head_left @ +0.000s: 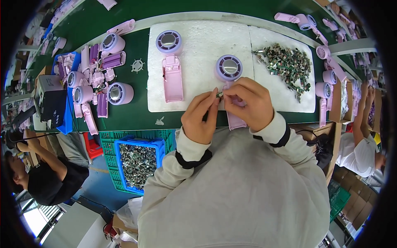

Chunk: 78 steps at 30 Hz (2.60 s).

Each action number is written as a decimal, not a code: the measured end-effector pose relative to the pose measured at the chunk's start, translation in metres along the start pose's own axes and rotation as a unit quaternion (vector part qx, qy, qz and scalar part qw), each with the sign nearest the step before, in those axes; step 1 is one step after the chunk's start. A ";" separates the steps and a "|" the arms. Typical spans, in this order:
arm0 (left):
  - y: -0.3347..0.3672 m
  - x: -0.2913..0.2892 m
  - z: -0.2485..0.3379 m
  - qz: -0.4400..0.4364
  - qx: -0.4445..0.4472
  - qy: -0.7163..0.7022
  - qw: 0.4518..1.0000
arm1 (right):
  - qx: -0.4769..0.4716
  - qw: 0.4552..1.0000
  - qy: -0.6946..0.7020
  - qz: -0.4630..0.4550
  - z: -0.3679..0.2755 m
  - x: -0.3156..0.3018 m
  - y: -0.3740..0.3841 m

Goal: The person picks up a circuit board and connects a wire to it before placing the board into the handle of a handheld fan. They then pick up a plastic cover and snap it onto the fan handle to secure the components.

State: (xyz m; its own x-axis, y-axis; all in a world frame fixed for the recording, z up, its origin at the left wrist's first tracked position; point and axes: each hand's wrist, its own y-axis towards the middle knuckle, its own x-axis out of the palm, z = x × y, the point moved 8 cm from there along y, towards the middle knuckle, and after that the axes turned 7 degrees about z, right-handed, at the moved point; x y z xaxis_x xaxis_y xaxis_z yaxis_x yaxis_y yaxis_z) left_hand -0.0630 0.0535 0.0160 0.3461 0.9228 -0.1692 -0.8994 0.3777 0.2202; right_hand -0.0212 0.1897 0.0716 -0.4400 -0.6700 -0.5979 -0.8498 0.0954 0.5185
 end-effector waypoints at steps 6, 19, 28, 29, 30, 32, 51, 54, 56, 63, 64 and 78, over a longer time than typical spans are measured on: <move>-0.016 0.001 0.017 0.100 0.165 0.145 0.970 | 0.061 0.996 0.008 0.070 -0.004 0.007 -0.014; 0.018 -0.003 0.043 0.041 0.134 0.116 0.983 | 0.082 0.993 0.075 -0.040 0.022 -0.018 0.025; 0.067 0.060 0.057 -0.099 0.208 0.156 0.961 | 0.383 0.901 0.203 -0.034 0.196 -0.077 0.129; 0.068 0.079 0.053 -0.126 0.212 0.162 0.956 | 0.374 0.905 0.201 -0.030 0.219 -0.087 0.139; 0.070 0.095 0.049 -0.154 0.217 0.167 0.949 | 0.358 0.923 0.137 0.018 0.242 -0.110 0.149; 0.076 0.116 0.031 -0.148 0.247 0.188 0.939 | 0.332 0.938 0.072 0.072 0.273 -0.125 0.157; 0.072 0.087 0.033 -0.106 0.109 0.100 0.983 | 0.144 0.700 -0.646 -0.268 0.334 -0.209 0.082; 0.057 0.049 0.034 -0.093 0.092 0.104 0.986 | 0.101 0.769 -0.621 -0.114 0.272 -0.231 0.110; 0.043 0.027 0.017 -0.079 0.041 0.070 0.994 | 0.074 0.819 -0.568 -0.005 0.213 -0.246 0.123; 0.011 0.016 -0.016 -0.050 -0.146 -0.138 0.978 | 0.264 0.962 0.056 0.034 0.152 -0.183 0.079; 0.011 0.018 -0.015 -0.059 -0.144 -0.158 0.975 | 0.271 0.961 0.057 0.026 0.149 -0.165 0.070; 0.008 0.015 -0.010 -0.103 -0.138 -0.222 0.960 | 0.374 0.862 -0.007 -0.342 0.057 -0.008 -0.039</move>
State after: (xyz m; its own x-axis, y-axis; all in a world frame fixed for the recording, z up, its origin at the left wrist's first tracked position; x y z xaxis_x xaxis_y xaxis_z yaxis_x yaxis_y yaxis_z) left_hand -0.0673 0.0699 0.0059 0.5492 0.7948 0.2584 -0.8147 0.5780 -0.0463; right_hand -0.0011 0.2332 0.0215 0.2387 -0.7490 -0.6181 -0.8592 0.1337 -0.4938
